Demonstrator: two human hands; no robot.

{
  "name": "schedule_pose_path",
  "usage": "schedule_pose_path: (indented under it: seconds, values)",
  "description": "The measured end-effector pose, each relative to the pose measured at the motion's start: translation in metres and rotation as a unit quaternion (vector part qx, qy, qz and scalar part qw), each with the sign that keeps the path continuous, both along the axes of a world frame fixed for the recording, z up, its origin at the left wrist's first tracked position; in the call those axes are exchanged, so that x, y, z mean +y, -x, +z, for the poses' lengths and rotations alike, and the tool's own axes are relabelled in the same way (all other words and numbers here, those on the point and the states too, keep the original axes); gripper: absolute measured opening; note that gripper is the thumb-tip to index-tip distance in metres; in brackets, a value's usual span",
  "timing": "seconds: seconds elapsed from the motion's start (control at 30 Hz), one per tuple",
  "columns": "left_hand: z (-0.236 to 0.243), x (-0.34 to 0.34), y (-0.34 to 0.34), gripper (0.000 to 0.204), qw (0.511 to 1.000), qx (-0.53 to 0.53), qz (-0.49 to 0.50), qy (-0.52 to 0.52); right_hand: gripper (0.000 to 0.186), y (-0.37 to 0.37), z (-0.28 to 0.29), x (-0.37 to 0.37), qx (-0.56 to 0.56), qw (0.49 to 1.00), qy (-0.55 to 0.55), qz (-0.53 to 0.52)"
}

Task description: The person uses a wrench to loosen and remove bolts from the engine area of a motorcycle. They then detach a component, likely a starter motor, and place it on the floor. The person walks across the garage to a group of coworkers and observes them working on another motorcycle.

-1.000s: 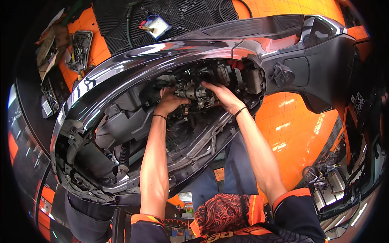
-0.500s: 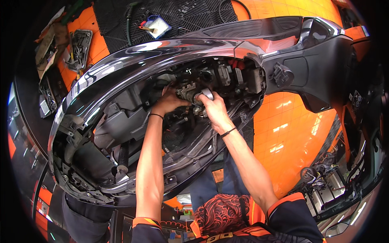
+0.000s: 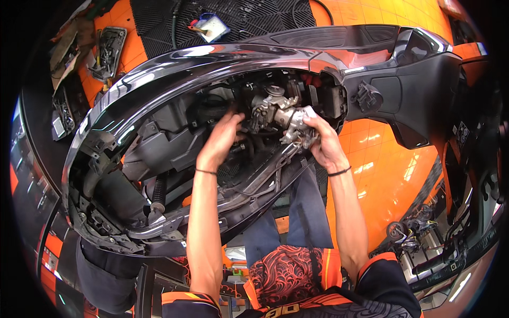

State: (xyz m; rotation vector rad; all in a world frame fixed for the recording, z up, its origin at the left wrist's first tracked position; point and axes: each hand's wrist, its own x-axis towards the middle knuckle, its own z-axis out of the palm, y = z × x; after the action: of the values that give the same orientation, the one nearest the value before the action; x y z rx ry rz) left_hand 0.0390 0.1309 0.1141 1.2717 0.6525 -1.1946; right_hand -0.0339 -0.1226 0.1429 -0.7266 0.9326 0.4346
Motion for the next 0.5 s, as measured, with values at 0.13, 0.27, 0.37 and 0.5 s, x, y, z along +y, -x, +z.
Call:
schedule_pose_path:
  seconds: [0.13,0.27,0.37,0.5]
  values:
    - [0.043,-0.015,0.011,0.087,0.979,0.039,0.183,0.081,0.059,0.012,0.015,0.016,-0.059,0.997,-0.055,0.012]
    - [0.067,-0.017,0.025,0.072,0.961,-0.023,0.259,0.091,0.074,0.022,0.021,0.021,-0.104,0.991,-0.077,0.039]
    - [0.089,-0.023,0.04,0.061,0.942,-0.01,0.321,0.1,0.074,0.025,0.033,0.023,-0.124,0.988,-0.059,0.067]
    - [0.119,-0.037,0.06,0.072,0.95,-0.077,0.293,0.075,0.07,0.028,0.056,0.03,-0.237,0.946,0.133,0.176]
